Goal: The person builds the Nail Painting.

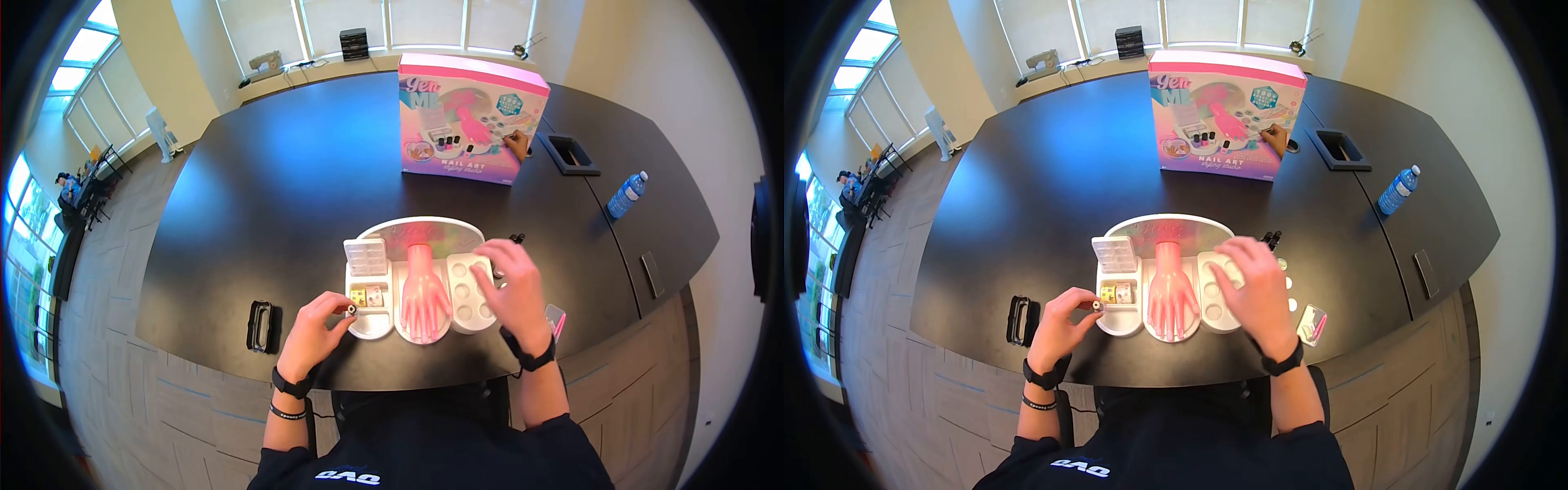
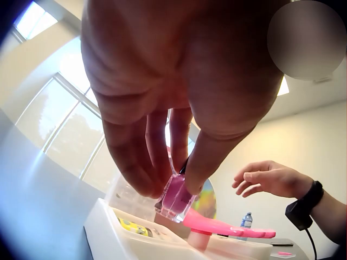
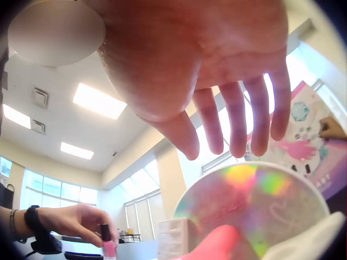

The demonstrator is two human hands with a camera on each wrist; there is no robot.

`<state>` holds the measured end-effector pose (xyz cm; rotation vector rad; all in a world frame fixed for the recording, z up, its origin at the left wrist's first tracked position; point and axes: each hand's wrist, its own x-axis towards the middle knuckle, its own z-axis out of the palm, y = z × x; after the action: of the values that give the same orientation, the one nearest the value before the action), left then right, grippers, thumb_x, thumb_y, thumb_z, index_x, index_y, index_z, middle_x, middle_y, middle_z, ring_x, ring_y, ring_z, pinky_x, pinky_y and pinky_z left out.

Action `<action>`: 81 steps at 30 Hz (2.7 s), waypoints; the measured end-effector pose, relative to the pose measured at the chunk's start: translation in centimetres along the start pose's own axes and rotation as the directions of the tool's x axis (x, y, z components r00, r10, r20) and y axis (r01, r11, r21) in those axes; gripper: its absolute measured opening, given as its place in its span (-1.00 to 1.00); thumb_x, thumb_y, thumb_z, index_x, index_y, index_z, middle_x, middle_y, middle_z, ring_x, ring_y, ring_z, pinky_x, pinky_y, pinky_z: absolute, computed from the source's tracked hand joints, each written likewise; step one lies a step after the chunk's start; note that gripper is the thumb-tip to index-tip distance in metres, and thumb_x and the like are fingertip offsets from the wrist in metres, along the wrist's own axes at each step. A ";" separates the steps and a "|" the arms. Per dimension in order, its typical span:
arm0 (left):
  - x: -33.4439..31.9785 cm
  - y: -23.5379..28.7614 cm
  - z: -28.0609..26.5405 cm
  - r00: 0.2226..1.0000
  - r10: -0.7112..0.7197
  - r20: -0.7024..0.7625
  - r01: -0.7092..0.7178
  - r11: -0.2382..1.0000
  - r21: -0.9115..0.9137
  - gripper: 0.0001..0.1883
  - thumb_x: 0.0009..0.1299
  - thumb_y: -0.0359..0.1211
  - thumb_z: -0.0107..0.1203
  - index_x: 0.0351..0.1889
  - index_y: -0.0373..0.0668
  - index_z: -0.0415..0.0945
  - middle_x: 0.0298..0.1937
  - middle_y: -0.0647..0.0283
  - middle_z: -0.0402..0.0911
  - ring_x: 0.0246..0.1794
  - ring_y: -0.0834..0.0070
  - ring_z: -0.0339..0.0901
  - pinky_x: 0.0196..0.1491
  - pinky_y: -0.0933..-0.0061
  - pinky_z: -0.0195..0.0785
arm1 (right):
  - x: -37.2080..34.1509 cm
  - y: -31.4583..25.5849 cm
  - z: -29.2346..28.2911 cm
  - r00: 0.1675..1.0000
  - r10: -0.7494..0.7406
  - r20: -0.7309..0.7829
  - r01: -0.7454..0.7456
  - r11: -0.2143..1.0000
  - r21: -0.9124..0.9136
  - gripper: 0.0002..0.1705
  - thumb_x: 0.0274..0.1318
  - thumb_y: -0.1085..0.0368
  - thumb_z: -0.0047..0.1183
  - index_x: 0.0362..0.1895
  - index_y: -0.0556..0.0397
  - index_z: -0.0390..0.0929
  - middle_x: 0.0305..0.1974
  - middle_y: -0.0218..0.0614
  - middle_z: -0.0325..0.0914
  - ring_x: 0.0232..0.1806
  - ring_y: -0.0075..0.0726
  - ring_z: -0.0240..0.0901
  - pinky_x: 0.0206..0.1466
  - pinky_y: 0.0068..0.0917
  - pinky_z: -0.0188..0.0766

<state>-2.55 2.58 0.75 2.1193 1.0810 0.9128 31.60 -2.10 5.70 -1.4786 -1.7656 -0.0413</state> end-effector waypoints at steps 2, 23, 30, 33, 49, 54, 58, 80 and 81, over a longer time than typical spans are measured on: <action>0.0 -0.6 -0.1 1.000 -0.001 0.012 0.001 1.000 0.001 -0.75 0.39 -0.56 0.41 0.00 -0.32 0.67 -0.09 0.11 0.74 -0.10 0.25 0.78 0.02 0.32 0.65 | 0.6 1.5 -0.6 0.997 0.048 -0.060 -0.050 0.998 -0.027 -0.73 0.21 0.34 0.41 -0.01 0.08 0.75 0.03 -0.22 0.72 0.05 0.05 0.64 0.11 -0.12 0.60; -0.7 -2.4 0.5 0.998 0.025 0.052 -0.031 0.993 0.117 -0.80 0.37 -0.45 0.43 -0.08 -0.20 0.71 -0.07 0.17 0.73 0.03 0.10 0.65 0.13 0.15 0.56 | 1.6 14.9 1.6 0.951 0.309 -0.019 -0.310 0.947 -0.089 -0.77 0.32 0.30 0.31 0.02 0.06 0.79 0.13 -0.20 0.75 0.26 0.11 0.58 0.36 -0.06 0.50; -0.9 -2.4 0.7 0.999 0.019 0.047 -0.025 0.991 0.133 -0.77 0.37 -0.45 0.42 -0.04 -0.20 0.72 -0.07 0.17 0.73 0.03 0.10 0.66 0.13 0.14 0.56 | 1.3 15.4 2.2 0.915 0.404 -0.014 -0.400 0.899 -0.180 -0.74 0.31 0.25 0.33 0.03 0.05 0.80 0.14 -0.19 0.75 0.27 0.13 0.58 0.39 -0.06 0.50; -0.9 -2.7 0.8 0.999 0.018 0.036 -0.022 0.990 0.136 -0.77 0.37 -0.44 0.43 -0.03 -0.21 0.72 -0.07 0.16 0.73 0.03 0.10 0.66 0.13 0.14 0.56 | 1.3 15.6 2.4 0.889 0.459 -0.012 -0.452 0.870 -0.199 -0.74 0.30 0.22 0.34 -0.01 0.03 0.82 0.14 -0.17 0.76 0.27 0.13 0.59 0.39 -0.05 0.51; -0.9 -2.4 1.1 1.000 0.003 0.025 -0.006 0.988 0.152 -0.76 0.40 -0.39 0.43 -0.01 -0.18 0.72 -0.07 0.19 0.72 0.02 0.12 0.66 0.10 0.15 0.57 | 1.2 15.6 3.0 0.859 0.511 0.008 -0.495 0.836 -0.235 -0.81 0.32 0.21 0.31 -0.12 0.02 0.81 0.03 -0.09 0.77 0.17 0.21 0.63 0.26 0.02 0.56; -0.8 -2.4 1.1 1.000 0.017 0.023 -0.020 0.986 0.164 -0.77 0.40 -0.39 0.43 -0.02 -0.17 0.71 -0.07 0.20 0.72 0.01 0.12 0.66 0.09 0.15 0.57 | 0.9 16.0 3.0 0.890 0.456 0.005 -0.444 0.869 -0.220 -0.84 0.33 0.24 0.31 -0.14 0.04 0.79 0.02 -0.12 0.77 0.16 0.20 0.63 0.26 0.04 0.55; -0.9 -2.4 1.2 1.000 0.005 0.023 -0.009 0.985 0.170 -0.78 0.40 -0.40 0.43 -0.04 -0.18 0.70 -0.09 0.21 0.71 0.00 0.13 0.65 0.07 0.15 0.57 | 1.1 15.5 2.8 0.920 0.385 -0.072 -0.391 0.892 -0.228 -0.87 0.32 0.27 0.32 -0.16 0.06 0.76 0.02 -0.15 0.77 0.14 0.19 0.63 0.27 0.03 0.51; 0.4 2.7 1.0 0.978 0.170 -0.118 -0.153 0.978 0.139 -0.60 0.36 -0.46 0.47 0.15 -0.25 0.70 0.09 0.06 0.73 0.08 0.06 0.70 0.13 0.15 0.60 | 2.1 1.4 -0.7 0.977 0.212 -0.011 -0.210 0.972 0.104 -0.86 0.30 0.34 0.33 -0.22 0.17 0.70 -0.20 -0.15 0.69 -0.08 0.06 0.62 0.06 -0.14 0.50; 0.4 2.9 1.3 0.979 0.167 -0.115 -0.151 0.979 0.139 -0.60 0.36 -0.46 0.47 0.15 -0.25 0.70 0.09 0.06 0.73 0.08 0.06 0.70 0.13 0.15 0.60 | 1.9 0.9 -0.4 0.976 0.216 0.013 -0.215 0.965 0.148 -0.86 0.27 0.35 0.36 -0.22 0.17 0.70 -0.21 -0.14 0.68 -0.09 0.07 0.62 0.05 -0.14 0.50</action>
<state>-0.06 1.23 2.23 2.3085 1.0699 1.0920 32.63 -0.52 6.67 -1.5502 -1.5601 0.1959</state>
